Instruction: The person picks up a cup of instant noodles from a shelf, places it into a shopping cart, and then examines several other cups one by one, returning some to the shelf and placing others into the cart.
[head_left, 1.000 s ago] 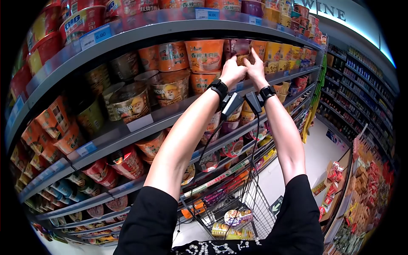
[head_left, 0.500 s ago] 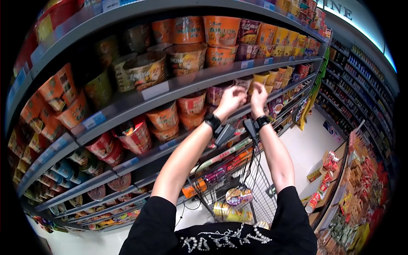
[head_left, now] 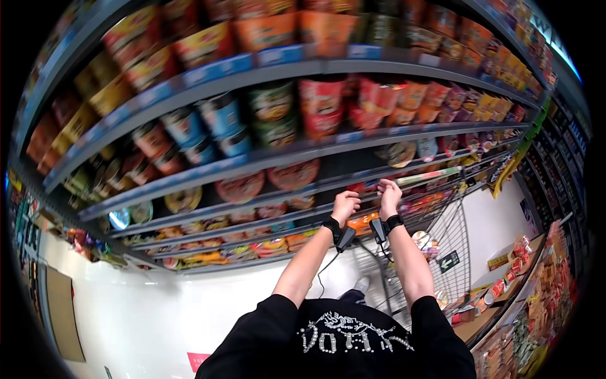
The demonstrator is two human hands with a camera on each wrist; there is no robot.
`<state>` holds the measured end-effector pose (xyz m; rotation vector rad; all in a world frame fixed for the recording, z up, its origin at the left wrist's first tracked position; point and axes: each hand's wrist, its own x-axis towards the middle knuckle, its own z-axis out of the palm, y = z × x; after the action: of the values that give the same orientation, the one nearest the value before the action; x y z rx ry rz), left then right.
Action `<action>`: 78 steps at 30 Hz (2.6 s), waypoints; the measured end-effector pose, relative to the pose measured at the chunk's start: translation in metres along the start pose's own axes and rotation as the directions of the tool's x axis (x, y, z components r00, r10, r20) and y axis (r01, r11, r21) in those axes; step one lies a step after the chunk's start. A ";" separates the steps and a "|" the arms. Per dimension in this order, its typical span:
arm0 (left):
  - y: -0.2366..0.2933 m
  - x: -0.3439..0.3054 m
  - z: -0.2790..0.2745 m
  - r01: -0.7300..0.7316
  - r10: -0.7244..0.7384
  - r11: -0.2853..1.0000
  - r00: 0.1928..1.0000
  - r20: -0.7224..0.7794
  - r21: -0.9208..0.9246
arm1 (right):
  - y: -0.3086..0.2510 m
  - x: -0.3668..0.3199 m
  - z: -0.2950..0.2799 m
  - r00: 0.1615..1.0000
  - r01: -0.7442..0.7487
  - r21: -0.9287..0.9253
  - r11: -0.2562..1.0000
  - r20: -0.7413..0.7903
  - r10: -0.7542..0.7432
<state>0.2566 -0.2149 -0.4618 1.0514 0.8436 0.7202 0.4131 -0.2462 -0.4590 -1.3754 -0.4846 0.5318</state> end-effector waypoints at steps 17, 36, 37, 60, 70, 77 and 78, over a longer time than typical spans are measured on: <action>0.361 -0.270 -0.417 -0.645 0.591 0.745 0.756 -0.283 -0.168 | -0.266 -0.327 0.427 0.476 0.729 0.178 0.661 0.562 -0.676; 0.506 -0.268 -0.436 -0.445 0.650 0.698 0.723 -0.235 0.561 | -0.368 -0.352 0.507 0.545 0.620 -0.161 0.768 0.792 -0.274; 0.506 -0.270 -0.433 -0.389 0.622 0.694 0.748 -0.232 0.606 | -0.368 -0.354 0.505 0.528 0.633 -0.150 0.759 0.801 -0.282; 0.508 -0.304 -0.451 -0.898 0.897 0.411 0.368 -0.245 0.158 | -0.364 -0.377 0.509 0.375 0.095 0.503 0.859 0.781 -0.499; 0.392 -0.331 -0.455 -0.702 0.694 0.694 0.711 -0.114 -0.158 | -0.293 -0.421 0.455 0.288 -0.157 0.347 0.925 0.911 -0.293; 0.306 -0.352 -0.461 -0.505 0.528 0.805 0.849 -0.011 -0.313 | -0.205 -0.433 0.415 0.248 -0.321 0.253 0.913 0.952 -0.176; 0.286 -0.310 -0.489 -0.515 0.567 0.784 0.822 0.060 -0.346 | -0.192 -0.432 0.412 0.273 -0.342 0.249 0.906 0.949 -0.158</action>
<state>-0.3494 -0.1636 -0.2438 1.0482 0.2513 1.1992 -0.1660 -0.2118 -0.2201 -0.4731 -1.2149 1.5386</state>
